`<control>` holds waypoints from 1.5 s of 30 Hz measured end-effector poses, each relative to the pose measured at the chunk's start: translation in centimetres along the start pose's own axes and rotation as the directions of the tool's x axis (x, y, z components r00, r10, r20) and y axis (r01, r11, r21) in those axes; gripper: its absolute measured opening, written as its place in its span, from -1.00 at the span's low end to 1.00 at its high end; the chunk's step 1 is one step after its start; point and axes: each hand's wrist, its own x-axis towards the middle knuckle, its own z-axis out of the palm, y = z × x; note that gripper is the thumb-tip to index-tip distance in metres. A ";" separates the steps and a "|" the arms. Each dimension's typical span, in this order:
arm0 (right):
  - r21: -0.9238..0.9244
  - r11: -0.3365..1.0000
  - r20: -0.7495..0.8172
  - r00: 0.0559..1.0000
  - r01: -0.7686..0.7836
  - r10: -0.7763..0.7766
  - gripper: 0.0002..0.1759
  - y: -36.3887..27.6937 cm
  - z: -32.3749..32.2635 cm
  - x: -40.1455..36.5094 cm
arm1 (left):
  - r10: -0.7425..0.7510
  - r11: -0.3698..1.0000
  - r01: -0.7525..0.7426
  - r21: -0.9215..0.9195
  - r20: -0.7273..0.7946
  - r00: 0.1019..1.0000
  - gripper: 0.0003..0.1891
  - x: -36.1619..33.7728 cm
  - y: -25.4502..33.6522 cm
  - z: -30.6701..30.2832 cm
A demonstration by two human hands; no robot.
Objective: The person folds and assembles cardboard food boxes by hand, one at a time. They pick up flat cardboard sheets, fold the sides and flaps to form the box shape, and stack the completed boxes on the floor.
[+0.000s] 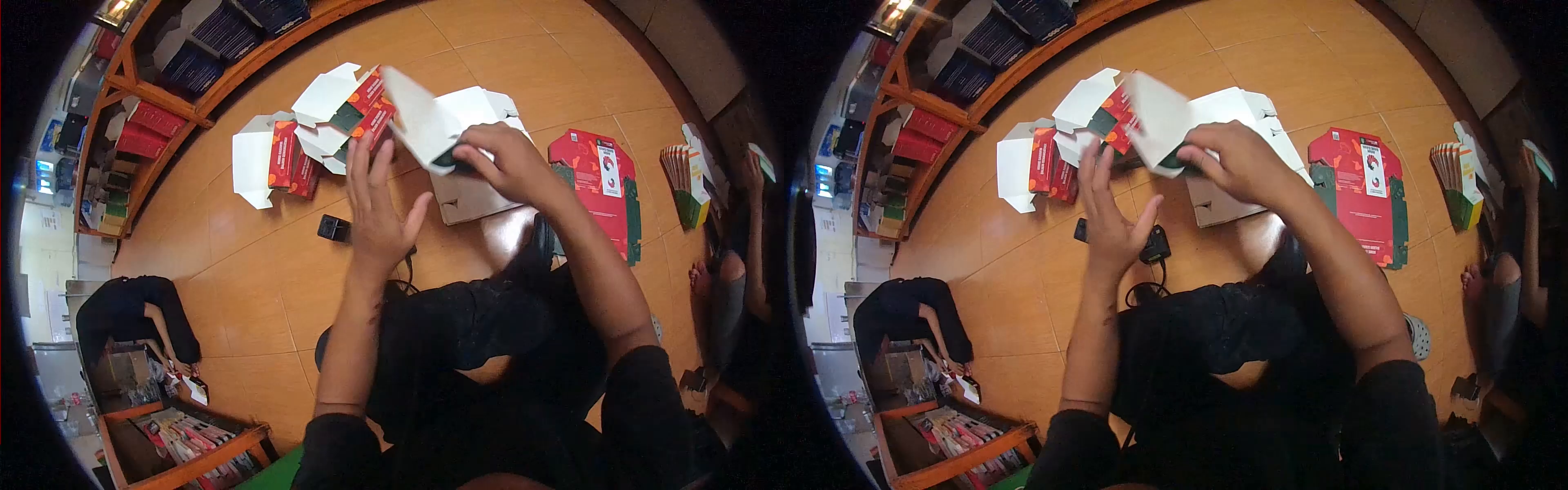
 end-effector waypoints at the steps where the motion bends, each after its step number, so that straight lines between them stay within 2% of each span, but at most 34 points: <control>1: 0.094 0.982 -0.020 0.986 0.166 -0.164 -0.72 -1.0 -0.3 -0.4 | -0.001 1.000 0.001 0.003 -0.005 1.000 -0.44 1.2 0.5 -1.6; 2: 0.095 0.981 -0.018 0.986 0.169 -0.168 -0.72 -1.8 0.0 -0.9 | 0.029 0.992 -0.056 0.117 0.224 0.974 -0.51 2.2 0.8 -3.2; 3: 0.294 0.952 -0.046 0.996 0.089 -0.079 -0.74 -2.4 0.2 -1.5 | 0.030 0.967 -0.138 0.212 0.444 0.896 -0.58 2.6 0.5 -4.7; 4: 0.486 0.874 -0.054 0.998 0.011 0.017 -0.76 -2.9 0.5 -1.9 | -0.004 0.977 -0.112 0.184 0.536 0.844 -0.74 2.8 -0.5 -6.0; 5: 0.493 0.870 -0.052 0.999 0.012 0.016 -0.76 -2.8 1.3 -2.4 | -0.010 0.976 -0.110 0.190 0.539 0.842 -0.74 2.7 -0.6 -7.0; 7: 0.465 0.884 -0.114 0.993 0.042 0.012 -0.81 -2.1 2.9 -3.0 | -0.231 0.946 0.007 0.325 0.656 0.719 -0.86 3.3 0.8 -9.3; 10: 0.472 0.880 0.065 0.994 0.045 -0.086 -0.86 -2.4 3.4 -3.7 | -0.175 0.958 -0.034 0.285 0.674 0.718 -0.84 2.7 2.4 -12.6; 12: 0.485 0.874 0.129 0.985 0.035 -0.111 -0.86 -3.0 4.2 -4.0 | -0.250 0.941 0.007 0.338 0.685 0.684 -0.84 1.9 4.4 -14.4; 13: 0.556 0.825 0.191 0.982 -0.102 -0.007 -0.87 -3.7 4.3 -4.1 | -0.303 0.926 0.032 0.375 0.692 0.655 -0.84 1.7 5.3 -15.1; 14: 0.611 0.756 0.259 0.961 -0.237 0.092 -0.87 -4.4 4.3 -4.3 | -0.307 0.923 0.035 0.383 0.679 0.666 -0.84 1.5 5.9 -15.8; 15: 0.614 0.751 0.270 0.959 -0.242 0.088 -0.87 -5.2 4.4 -4.5 | -0.320 0.920 0.045 0.390 0.678 0.662 -0.84 1.6 6.0 -16.3; 17: 0.714 0.455 0.458 0.847 -0.532 0.271 -0.78 -6.7 4.5 -4.8 | -0.459 0.886 0.300 0.354 0.760 0.460 -0.83 2.0 5.9 -17.0; 18: 0.793 0.348 0.450 0.866 -0.500 0.219 -0.79 -7.0 4.6 -5.1 | -0.467 0.882 0.304 0.360 0.755 0.460 -0.83 1.7 5.2 -16.9; 19: 0.792 0.349 0.452 0.866 -0.500 0.213 -0.79 -7.1 5.1 -5.2 | -0.541 0.768 0.561 0.310 0.782 0.310 -0.82 0.9 3.9 -16.5; 20: 0.858 0.352 0.339 0.927 -0.375 0.164 -0.79 -7.1 6.0 -5.4 | -0.562 0.582 0.770 0.263 0.814 0.146 -0.80 0.1 2.9 -16.0; 21: 0.905 0.348 0.215 0.970 -0.243 0.117 -0.79 -7.1 6.5 -5.5 | -0.558 0.584 0.769 0.259 0.816 0.149 -0.80 -0.5 2.4 -15.6; 23: 0.885 0.392 0.223 0.968 -0.250 0.114 -0.78 -6.9 6.6 -5.7 | -0.456 0.386 0.908 0.163 0.889 0.034 -0.76 -1.5 1.8 -14.6; 24: 0.865 0.432 0.235 0.966 -0.257 0.105 -0.77 -6.8 6.7 -5.8 | -0.448 0.389 0.907 0.161 0.893 0.034 -0.76 -1.8 1.8 -14.3; 25: 0.863 0.434 0.233 0.966 -0.258 0.110 -0.77 -6.7 7.0 -5.9 | -0.438 0.287 0.953 0.102 0.898 0.036 -0.76 -2.3 2.0 -14.2; 26: 0.885 0.381 0.210 0.960 -0.267 0.184 -0.76 -6.5 7.6 -6.0 | -0.431 0.179 0.983 0.044 0.901 0.038 -0.76 -2.7 2.1 -14.2; 27: 0.906 0.324 0.192 0.947 -0.272 0.257 -0.75 -6.5 8.3 -6.2 | -0.430 0.179 0.983 0.046 0.902 0.036 -0.76 -3.3 2.2 -14.0; 28: 0.902 0.334 0.164 0.931 -0.275 0.325 -0.75 -6.8 9.0 -6.5 | -0.481 0.199 0.979 0.046 0.875 0.057 -0.76 -4.0 2.3 -13.8; 29: 0.903 0.332 0.163 0.932 -0.274 0.325 -0.75 -7.1 9.3 -6.8 | -0.530 0.221 0.974 0.046 0.844 0.080 -0.77 -4.3 2.3 -13.6; 30: 0.885 0.377 0.133 0.925 -0.272 0.355 -0.76 -7.5 9.4 -7.1 | -0.531 0.219 0.974 0.050 0.844 0.077 -0.77 -4.3 2.5 -13.4; 31: 0.865 0.420 0.103 0.918 -0.273 0.383 -0.77 -7.8 9.5 -7.2 | -0.526 0.281 0.955 0.092 0.847 0.073 -0.76 -4.2 2.7 -13.3; 32: 0.808 0.530 0.073 0.937 -0.255 0.341 -0.80 -8.0 9.2 -7.1 | -0.521 0.341 0.930 0.134 0.851 0.069 -0.76 -4.2 2.8 -13.2; 33: 0.810 0.527 0.077 0.936 -0.259 0.342 -0.80 -8.3 8.6 -6.8 | -0.523 0.337 0.931 0.137 0.850 0.064 -0.76 -4.4 2.7 -13.0; 35: 0.514 0.842 0.059 0.985 -0.167 0.159 -0.81 -8.9 7.4 -6.5 | -0.497 0.518 0.826 0.223 0.864 0.078 -0.79 -5.0 2.4 -12.5; 36: 0.527 0.836 0.016 0.985 -0.154 0.172 -0.82 -9.1 7.8 -6.8 | -0.496 0.518 0.826 0.224 0.865 0.076 -0.79 -5.3 2.3 -12.3; 38: 0.480 0.872 -0.028 0.991 -0.098 0.127 -0.82 -9.4 7.9 -7.1 | -0.494 0.540 0.830 0.138 0.851 0.179 -0.72 -5.8 2.3 -11.8; 40: 0.427 0.903 -0.071 0.994 -0.042 0.080 -0.83 -9.3 7.6 -7.1 | -0.499 0.565 0.811 0.150 0.845 0.191 -0.74 -5.4 2.7 -11.7; 42: 0.539 0.827 0.158 0.984 -0.160 0.087 -0.83 -9.2 6.9 -6.7 | -0.507 0.587 0.793 0.162 0.838 0.204 -0.75 -5.2 3.0 -11.8; 43: 0.539 0.827 0.158 0.984 -0.159 0.086 -0.83 -8.9 7.0 -6.8 | -0.488 0.638 0.754 0.156 0.840 0.239 -0.76 -5.1 3.1 -11.8; 45: 0.470 0.882 0.154 0.981 0.029 -0.115 -0.82 -8.3 7.4 -7.0 | -0.467 0.685 0.712 0.151 0.842 0.271 -0.78 -4.3 3.7 -12.0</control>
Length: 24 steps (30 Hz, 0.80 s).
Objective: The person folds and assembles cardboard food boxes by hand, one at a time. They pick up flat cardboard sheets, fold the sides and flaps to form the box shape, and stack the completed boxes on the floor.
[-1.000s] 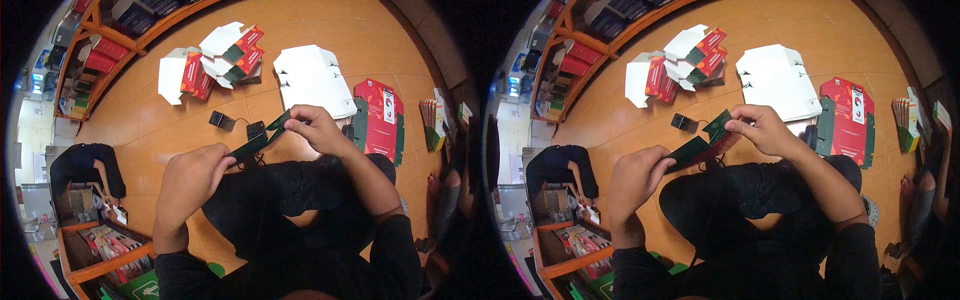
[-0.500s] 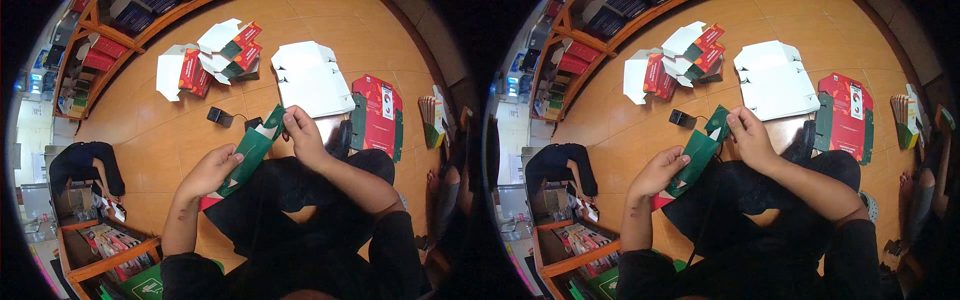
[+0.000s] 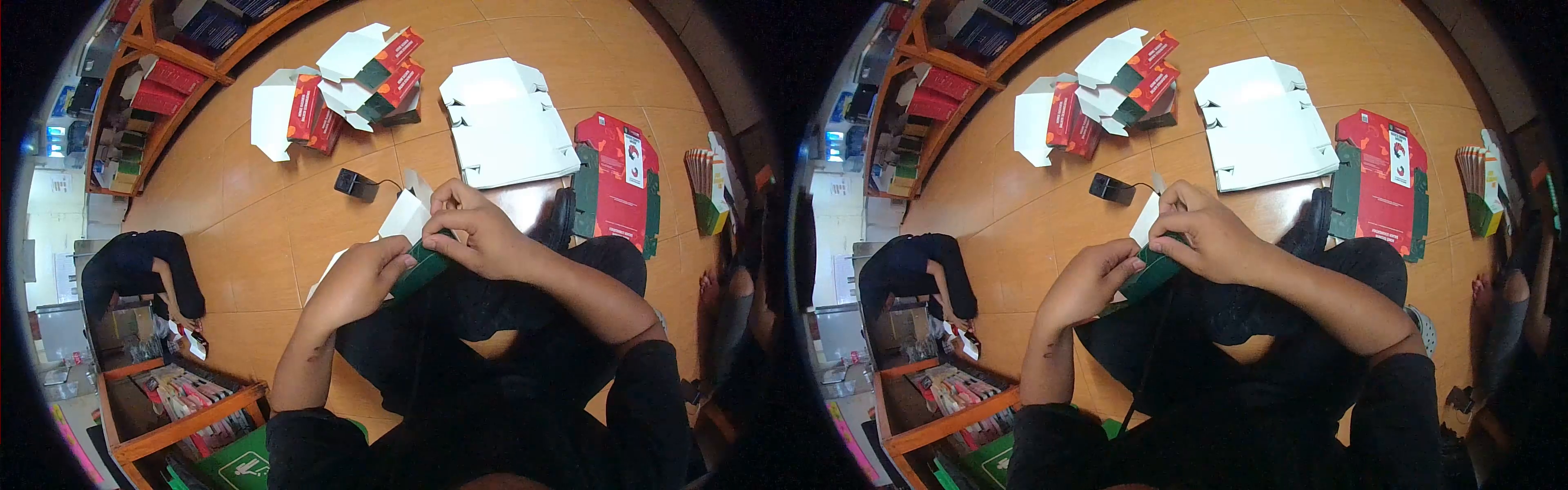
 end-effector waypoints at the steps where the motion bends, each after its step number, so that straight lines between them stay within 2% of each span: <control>1: 0.000 1.000 -0.002 1.000 0.001 -0.001 -0.82 0.0 0.3 0.1 | -0.040 0.999 0.041 0.020 -0.007 0.999 -0.78 -0.1 1.4 -0.5; 3: -0.189 0.981 -0.227 0.970 0.043 -0.086 -0.83 -0.2 1.1 0.3 | -0.080 0.996 0.081 0.042 -0.014 0.997 -0.78 -0.1 2.1 -0.9; 5: -0.141 0.989 -0.170 0.983 0.046 -0.070 -0.83 0.8 -0.3 0.6 | 0.106 0.959 -0.034 0.283 -0.244 0.964 -0.78 -0.1 2.1 -1.2; 6: -0.095 0.994 -0.111 0.992 0.046 -0.056 -0.83 1.4 -1.2 0.7 | 0.112 0.958 -0.038 0.286 -0.245 0.963 -0.78 -0.1 2.8 -1.5; 7: 0.195 0.976 -0.173 0.976 -0.097 0.131 -0.83 2.0 -1.6 0.9 | 0.508 0.797 -0.169 0.580 -0.492 0.707 -0.80 -0.2 4.2 -2.0; 8: 0.165 0.981 -0.262 0.955 -0.101 0.142 -0.85 2.6 -2.5 1.1 | 0.820 0.546 -0.121 0.829 -0.500 0.279 -0.82 -0.2 5.0 -2.3; 9: 0.191 0.981 -0.380 0.919 -0.030 0.102 -0.86 3.6 -3.0 1.3 | 0.825 0.541 -0.128 0.831 -0.494 0.276 -0.82 -0.6 4.9 -1.6; 10: 0.153 0.987 -0.440 0.891 -0.051 0.115 -0.85 3.1 -4.2 1.5 | 0.674 0.698 -0.385 0.603 -0.735 0.069 -0.81 -1.7 4.6 -0.3; 11: 0.167 0.985 -0.490 0.863 -0.045 0.123 -0.83 2.7 -5.0 1.6 | 0.397 0.683 -0.651 0.331 -0.916 -0.049 -0.79 -1.9 4.4 0.6; 12: 0.177 0.984 -0.539 0.833 -0.035 0.127 -0.82 2.4 -5.8 1.7 | 0.402 0.672 -0.660 0.337 -0.914 -0.057 -0.79 -1.0 4.4 1.1; 13: 0.167 0.985 -0.545 0.830 -0.030 0.118 -0.82 2.1 -6.4 1.7 | 0.313 0.778 -0.620 0.102 -0.919 0.241 -0.74 0.0 4.4 1.7; 14: 0.192 0.980 -0.549 0.822 -0.052 0.151 -0.82 1.8 -6.7 1.5 | 0.186 0.857 -0.501 -0.119 -0.836 0.516 -0.67 1.1 4.2 2.3; 16: 0.217 0.973 -0.548 0.816 -0.075 0.185 -0.81 1.7 -6.8 1.2 | 0.134 0.821 -0.505 -0.266 -0.770 0.624 -0.58 5.6 3.6 2.9; 18: 0.122 0.989 -0.565 0.814 -0.079 0.135 -0.80 2.3 -6.7 1.1 | 0.132 0.859 -0.468 -0.207 -0.793 0.594 -0.58 8.1 3.9 2.4; 19: -0.046 0.997 -0.595 0.804 -0.060 0.021 -0.80 2.6 -6.8 1.2 | 0.135 0.894 -0.424 -0.148 -0.812 0.569 -0.57 9.2 4.1 2.1; 20: -0.050 0.997 -0.601 0.799 -0.059 0.018 -0.80 2.7 -6.8 1.3 | 0.143 0.892 -0.429 -0.144 -0.809 0.570 -0.57 10.2 4.0 1.5; 22: -0.160 0.984 -0.669 0.742 -0.076 -0.051 -0.79 2.9 -6.6 1.4 | 0.086 0.862 -0.391 -0.322 -0.669 0.739 -0.65 11.4 4.0 0.2; 23: -0.091 0.985 -0.688 0.724 -0.144 0.043 -0.77 3.1 -6.7 1.3 | 0.067 0.802 -0.415 -0.429 -0.625 0.778 -0.86 11.4 4.2 0.1; 24: -0.091 0.985 -0.691 0.721 -0.149 0.045 -0.77 3.2 -6.8 1.3 | 0.070 0.802 -0.414 -0.431 -0.621 0.781 -0.86 12.0 3.6 0.2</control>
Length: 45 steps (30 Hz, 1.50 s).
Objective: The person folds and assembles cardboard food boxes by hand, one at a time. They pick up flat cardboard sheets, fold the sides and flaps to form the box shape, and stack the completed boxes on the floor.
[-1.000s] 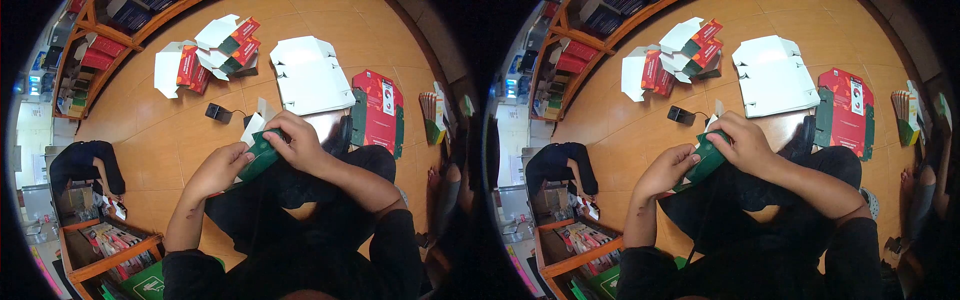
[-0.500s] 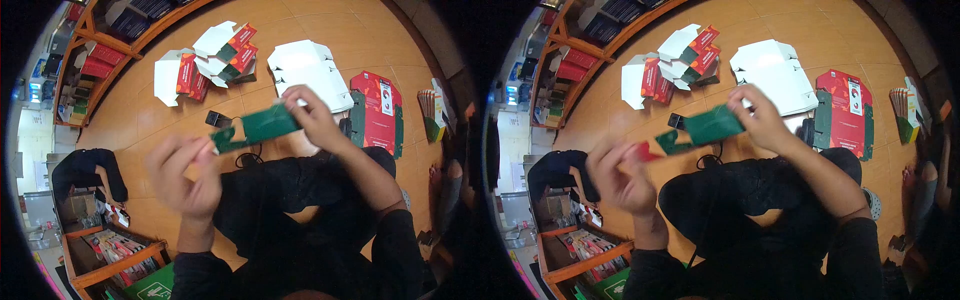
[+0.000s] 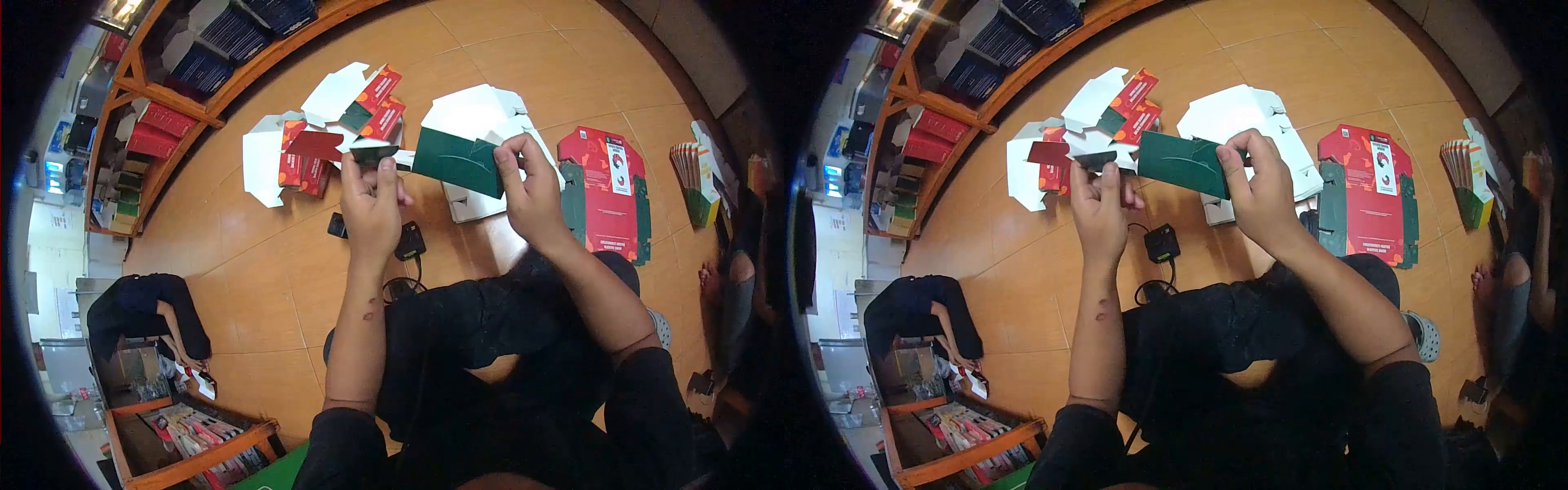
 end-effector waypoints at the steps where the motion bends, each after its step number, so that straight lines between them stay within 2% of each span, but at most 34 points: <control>1: -0.003 0.997 0.008 0.997 -0.077 0.077 -0.77 0.0 0.0 0.2 | 0.138 0.990 -0.138 -0.013 0.006 0.990 -0.86 0.4 -1.4 -0.1; 2: -0.005 0.988 0.017 0.988 -0.156 0.156 -0.77 0.0 -0.1 0.3 | 0.271 0.962 -0.271 -0.027 0.010 0.962 -0.86 0.7 -2.6 -0.4; 4: -0.034 0.986 0.059 0.985 -0.161 0.163 -0.78 0.6 -0.3 0.5 | 0.313 0.949 -0.312 -0.044 0.024 0.949 -0.84 0.4 -2.0 -0.8; 6: -0.058 0.984 0.103 0.980 -0.166 0.172 -0.79 0.5 -0.3 0.3 | 0.280 0.874 -0.320 0.365 0.158 0.947 -0.78 -0.3 -0.8 -1.4; 7: -0.084 0.994 0.172 0.982 -0.065 0.079 -0.81 -0.1 -0.4 0.4 | 0.231 0.823 -0.281 0.494 0.160 0.960 -0.71 -0.4 -0.9 -1.4; 8: -0.103 0.994 0.243 0.970 0.040 -0.014 -0.82 -0.7 -0.4 0.4 | 0.227 0.823 -0.276 0.497 0.157 0.961 -0.71 -0.7 -0.7 -1.4; 10: -0.110 0.991 0.303 0.952 0.073 -0.037 -0.83 -1.4 -0.1 0.1 | 0.112 0.619 -0.284 0.732 0.275 0.955 -0.62 -1.2 -0.6 -1.0; 12: -0.126 0.983 0.344 0.935 0.134 -0.084 -0.83 -1.3 0.1 -0.3 | 0.152 0.633 -0.321 0.705 0.293 0.944 -0.59 -1.5 -1.9 -0.8; 15: -0.120 0.983 0.349 0.933 0.135 -0.086 -0.84 -1.2 0.2 -0.3 | 0.095 0.746 -0.096 0.659 0.037 0.995 -0.61 -1.8 -1.6 -0.7; 16: -0.113 0.985 0.357 0.931 0.127 -0.079 -0.85 -1.3 0.2 -0.2 | 0.096 0.746 -0.095 0.659 0.035 0.995 -0.61 -1.9 -1.3 -0.6; 18: -0.090 0.986 0.326 0.940 0.139 -0.103 -0.86 -1.2 0.6 -0.6 | 0.183 0.674 -0.166 0.720 0.054 0.982 -0.61 -2.1 -0.9 -0.5; 19: -0.070 0.986 0.293 0.948 0.150 -0.123 -0.86 -1.1 0.7 -0.7 | 0.217 0.638 -0.230 0.735 0.115 0.969 -0.61 -2.0 -1.5 -0.7; 20: -0.071 0.986 0.293 0.948 0.151 -0.124 -0.86 -1.0 0.6 -0.7 | 0.219 0.639 -0.231 0.734 0.115 0.969 -0.61 -2.0 -1.4 -0.9; 22: 0.004 0.987 0.309 0.939 0.159 -0.152 -0.87 -0.8 0.5 -0.8 | 0.214 0.650 -0.311 0.694 0.225 0.950 -0.60 -2.1 -1.4 -1.4; 26: 0.017 0.984 0.317 0.933 0.175 -0.171 -0.88 -0.9 0.6 -0.7 | 0.255 0.658 -0.349 0.667 0.239 0.937 -0.68 -2.3 -1.3 -1.3; 28: 0.004 0.988 0.327 0.933 0.156 -0.149 -0.88 -0.6 0.5 -0.7 | 0.327 0.557 -0.461 0.691 0.327 0.886 -0.71 -2.4 -1.8 -1.2; 29: 0.003 0.987 0.327 0.933 0.159 -0.151 -0.88 -0.7 0.4 -0.6 | 0.329 0.558 -0.462 0.689 0.327 0.886 -0.71 -2.3 -1.8 -1.3; 31: 0.055 0.968 0.358 0.900 0.245 -0.248 -0.88 -0.7 0.3 -0.3 | 0.095 0.791 -0.241 0.562 0.277 0.956 -0.62 -1.9 -1.8 -1.9; 32: 0.055 0.968 0.359 0.899 0.247 -0.250 -0.88 -0.7 0.2 -0.3 | 0.097 0.792 -0.242 0.561 0.276 0.956 -0.62 -1.9 -2.0 -2.2; 34: 0.089 0.977 0.357 0.910 0.192 -0.211 -0.88 -0.7 -0.1 -0.1 | 0.127 0.908 -0.234 0.347 0.305 0.944 -0.66 -1.6 -2.3 -2.7; 38: 0.113 0.969 0.363 0.899 0.218 -0.245 -0.88 -0.6 -0.3 0.1 | 0.103 0.910 -0.212 0.357 0.299 0.949 -0.69 -1.7 -2.2 -2.5; 40: 0.142 0.970 0.388 0.891 0.196 -0.236 -0.88 -0.8 -0.3 0.0 | 0.021 0.930 -0.171 0.325 0.420 0.907 -0.81 -1.8 -2.1 -2.7; 43: 0.146 0.970 0.418 0.876 0.196 -0.240 -0.88 -0.9 -0.2 -0.2 | -0.029 0.911 -0.151 0.385 0.425 0.905 -0.81 -2.4 -1.1 -1.8; 45: 0.094 0.971 0.416 0.877 0.222 -0.241 -0.87 -1.0 -0.2 -0.2 | -0.002 0.907 -0.173 0.384 0.414 0.910 -0.81 -2.5 -1.3 -1.5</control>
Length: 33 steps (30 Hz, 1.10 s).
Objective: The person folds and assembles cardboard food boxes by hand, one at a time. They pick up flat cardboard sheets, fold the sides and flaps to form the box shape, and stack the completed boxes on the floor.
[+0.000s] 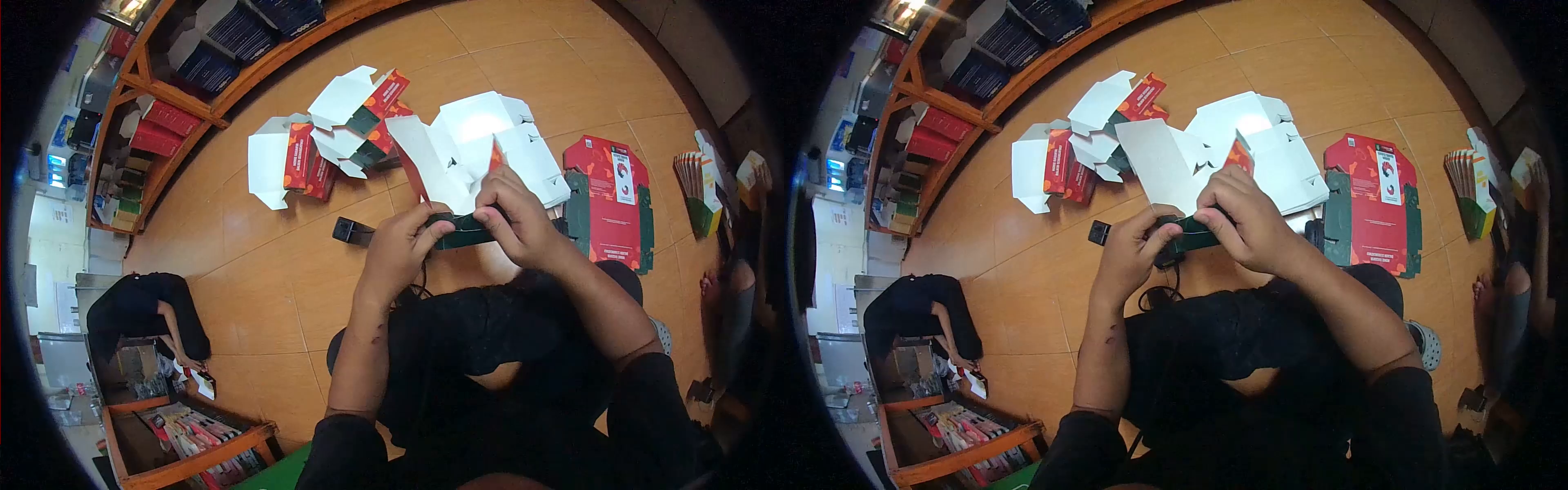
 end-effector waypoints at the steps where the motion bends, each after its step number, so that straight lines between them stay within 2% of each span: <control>1: -0.059 0.998 0.000 1.000 -0.002 0.002 -0.87 0.0 0.0 0.0 | 0.019 1.000 -0.019 0.007 -0.021 1.000 -0.81 0.0 -0.1 0.0; 5: 0.014 1.000 -0.024 0.999 -0.023 0.023 -0.76 -0.4 -0.5 0.3 | 0.046 0.995 -0.034 0.095 -0.129 0.991 -0.71 0.0 -0.8 -0.6; 7: -0.103 0.993 0.018 0.998 -0.052 0.054 -0.48 -1.4 -2.5 1.2 | 0.057 0.998 -0.051 0.036 -0.167 0.984 -0.68 -0.2 -2.0 -1.6; 8: -0.212 0.969 0.088 0.986 -0.123 0.144 -0.25 -0.8 -3.8 1.2 | 0.063 0.997 -0.070 -0.030 -0.189 0.980 -0.63 -0.3 -2.1 -2.2; 9: -0.399 0.916 0.104 0.991 -0.034 0.082 -0.31 0.2 -4.8 1.1 | 0.070 0.997 -0.076 -0.023 -0.193 0.979 -0.63 -0.5 -2.6 -2.8; 11: -0.275 0.949 0.317 0.917 -0.157 0.244 -0.51 3.0 -6.4 0.8 | -0.064 0.971 0.037 -0.236 -0.107 0.992 -0.60 -0.7 -3.9 -3.9; 12: -0.276 0.949 0.310 0.920 -0.153 0.239 -0.51 3.3 -6.2 0.7 | -0.146 0.965 0.151 -0.216 0.039 0.988 -0.57 -0.7 -4.1 -4.5; 13: -0.054 0.937 0.331 0.880 -0.344 0.342 -0.58 3.4 -5.9 0.6 | -0.137 0.967 0.142 -0.212 0.038 0.990 -0.57 -0.6 -4.5 -4.8; 14: 0.163 0.842 0.377 0.821 -0.514 0.429 -0.63 3.3 -6.0 0.4 | -0.177 0.960 0.180 -0.213 0.032 0.984 -0.59 -0.7 -4.8 -4.7; 15: 0.156 0.846 0.372 0.824 -0.509 0.427 -0.63 2.7 -6.0 0.5 | -0.216 0.952 0.216 -0.217 0.024 0.976 -0.60 -0.6 -5.0 -4.6; 16: 0.039 0.898 0.385 0.836 -0.438 0.391 -0.67 1.8 -5.8 0.7 | -0.206 0.954 0.206 -0.220 0.022 0.978 -0.60 -0.6 -4.2 -4.2; 17: -0.077 0.931 0.401 0.844 -0.357 0.357 -0.71 1.0 -5.4 0.9 | -0.062 0.992 0.084 0.090 -0.222 0.973 -0.59 -0.6 -2.9 -3.4; 18: -0.136 0.924 0.424 0.822 -0.357 0.380 -0.70 0.5 -4.9 0.9 | 0.152 0.911 0.029 0.412 -0.398 0.905 -0.54 -0.5 -1.4 -2.6; 20: -0.202 0.907 0.456 0.784 -0.370 0.421 -0.69 0.5 -3.2 0.4 | 0.349 0.896 -0.271 0.351 -0.180 0.920 -0.44 -0.6 1.4 -0.3; 21: -0.206 0.904 0.467 0.774 -0.375 0.428 -0.68 0.9 -2.4 0.1 | 0.352 0.894 -0.274 0.354 -0.176 0.919 -0.44 -0.7 2.0 1.2; 22: -0.210 0.928 0.495 0.785 -0.309 0.373 -0.68 1.1 -2.1 0.1 | 0.253 0.937 -0.229 0.263 -0.061 0.966 -0.41 -1.1 2.3 2.8; 23: -0.209 0.927 0.497 0.782 -0.312 0.375 -0.68 1.6 -1.9 -0.1 | 0.157 0.970 -0.166 0.175 0.064 0.986 -0.37 -1.3 2.5 3.7; 24: -0.035 0.891 0.587 0.712 -0.453 0.385 -0.63 2.2 -1.7 -0.4 | 0.152 0.972 -0.161 0.171 0.065 0.986 -0.37 -1.1 2.1 3.5; 25: 0.124 0.799 0.675 0.640 -0.588 0.366 -0.57 2.6 -1.8 -0.5 | 0.076 0.990 -0.089 0.111 0.113 0.991 -0.42 -0.6 1.3 3.0; 26: 0.262 0.686 0.722 0.610 -0.678 0.326 -0.48 2.3 -2.4 -0.2 | 0.006 0.998 -0.016 0.056 0.164 0.986 -0.46 -0.3 0.4 2.3; 27: 0.262 0.686 0.723 0.609 -0.679 0.327 -0.48 2.1 -2.7 -0.3 | 0.006 0.998 -0.015 0.056 0.165 0.986 -0.46 -0.3 -1.2 1.5; 28: 0.467 0.614 0.672 0.707 -0.636 0.221 -0.47 1.9 -3.0 -0.4 | -0.101 0.971 0.135 -0.198 0.169 0.980 -0.54 -0.2 -3.1 0.3; 29: 0.650 0.513 0.588 0.799 -0.561 0.127 -0.45 1.7 -3.3 -0.4 | -0.199 0.860 0.271 -0.432 0.203 0.959 -0.61 -0.1 -4.2 -1.0; 30: 0.586 0.655 0.542 0.832 -0.477 0.122 -0.57 0.8 -3.6 -0.2 | -0.191 0.864 0.264 -0.428 0.207 0.960 -0.61 -0.2 -4.4 -2.3; 31: 0.586 0.659 0.534 0.837 -0.471 0.123 -0.57 0.5 -3.9 0.2 | -0.172 0.820 0.212 -0.532 0.124 0.977 -0.64 -0.4 -4.5 -3.5; 32: 0.336 0.840 0.589 0.791 -0.425 0.165 -0.64 0.3 -4.2 0.6 | -0.164 0.764 0.153 -0.626 0.040 0.986 -0.68 -0.5 -4.6 -4.0; 33: 0.057 0.941 0.627 0.745 -0.334 0.227 -0.70 0.2 -4.2 0.8 | -0.162 0.767 0.154 -0.623 0.044 0.986 -0.68 -0.5 -4.9 -3.9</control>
